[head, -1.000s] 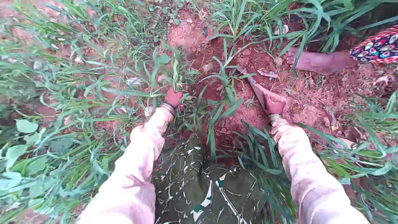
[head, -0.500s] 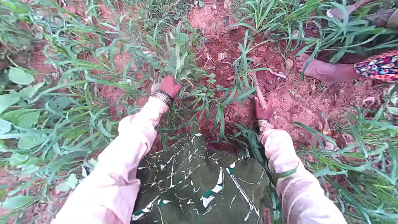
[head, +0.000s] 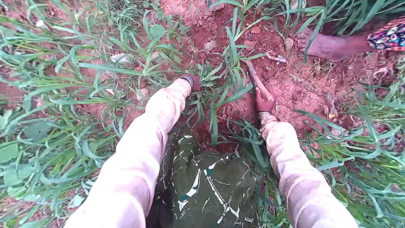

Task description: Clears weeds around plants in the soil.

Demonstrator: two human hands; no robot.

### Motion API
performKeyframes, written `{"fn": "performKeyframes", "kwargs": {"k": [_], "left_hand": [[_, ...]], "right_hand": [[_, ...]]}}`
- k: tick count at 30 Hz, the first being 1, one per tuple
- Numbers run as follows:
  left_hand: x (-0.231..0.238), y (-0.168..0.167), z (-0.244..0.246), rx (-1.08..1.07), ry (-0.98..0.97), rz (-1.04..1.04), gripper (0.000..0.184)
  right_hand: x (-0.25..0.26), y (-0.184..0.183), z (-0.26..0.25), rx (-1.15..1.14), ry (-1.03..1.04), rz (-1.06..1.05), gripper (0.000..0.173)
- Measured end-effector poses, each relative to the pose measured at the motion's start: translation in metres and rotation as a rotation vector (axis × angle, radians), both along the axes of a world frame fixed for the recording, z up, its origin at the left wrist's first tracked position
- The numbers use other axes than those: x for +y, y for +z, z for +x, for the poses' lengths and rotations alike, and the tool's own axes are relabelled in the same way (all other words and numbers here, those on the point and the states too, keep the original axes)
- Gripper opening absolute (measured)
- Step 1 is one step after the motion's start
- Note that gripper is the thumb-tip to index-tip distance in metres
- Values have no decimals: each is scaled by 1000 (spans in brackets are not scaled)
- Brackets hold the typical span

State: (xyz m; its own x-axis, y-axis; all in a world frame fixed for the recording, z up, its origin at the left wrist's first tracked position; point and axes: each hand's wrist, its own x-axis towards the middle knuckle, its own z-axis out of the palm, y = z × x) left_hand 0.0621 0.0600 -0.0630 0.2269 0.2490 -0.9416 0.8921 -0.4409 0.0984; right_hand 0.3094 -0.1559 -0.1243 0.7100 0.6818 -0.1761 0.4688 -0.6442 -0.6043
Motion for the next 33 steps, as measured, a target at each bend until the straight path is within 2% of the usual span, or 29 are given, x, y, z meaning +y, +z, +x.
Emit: {"fn": "performKeyframes", "kwargs": {"k": [3, 6, 10, 12, 14, 15, 17, 19, 21, 24, 28, 30, 33], "left_hand": [[-6, -4, -3, -43, 53, -47, 48], [-14, 9, -23, -111, 126, -28, 44], [-7, 29, -92, 75, 187, 162, 45], [-2, 37, -136, 76, 388, 249, 49], [-5, 44, -157, -10, 685, 298, 55], [-9, 44, -158, -65, 787, 311, 55], [-16, 37, -141, -173, 846, 304, 53], [-18, 32, -105, -241, 791, 282, 53], [-16, 36, -63, -196, 649, 258, 59], [-16, 23, -21, -75, 356, 214, 68], [-24, 7, -6, -25, 140, 162, 51], [-18, 3, -9, -33, 104, 132, 47], [-8, -1, -16, -74, 103, 59, 43]], "right_hand": [[-3, -1, 0, 4, -13, -10, 57], [-1, 3, -1, 17, -16, -24, 56], [0, 6, -4, 9, 15, -56, 58], [2, 11, -7, 10, 46, -112, 63], [0, 12, -7, 20, 37, -100, 64], [0, 13, -9, 59, 4, -75, 64], [1, 25, -21, 200, -138, -37, 67], [-5, 48, -36, 271, -251, -94, 65], [-28, 75, -48, 286, -262, -158, 64], [-88, 109, -60, 161, -45, -216, 53], [-153, 124, -76, -56, 284, -307, 49], [-150, 116, -86, -108, 375, -311, 49], [-102, 101, -92, -89, 459, -337, 49]]}}
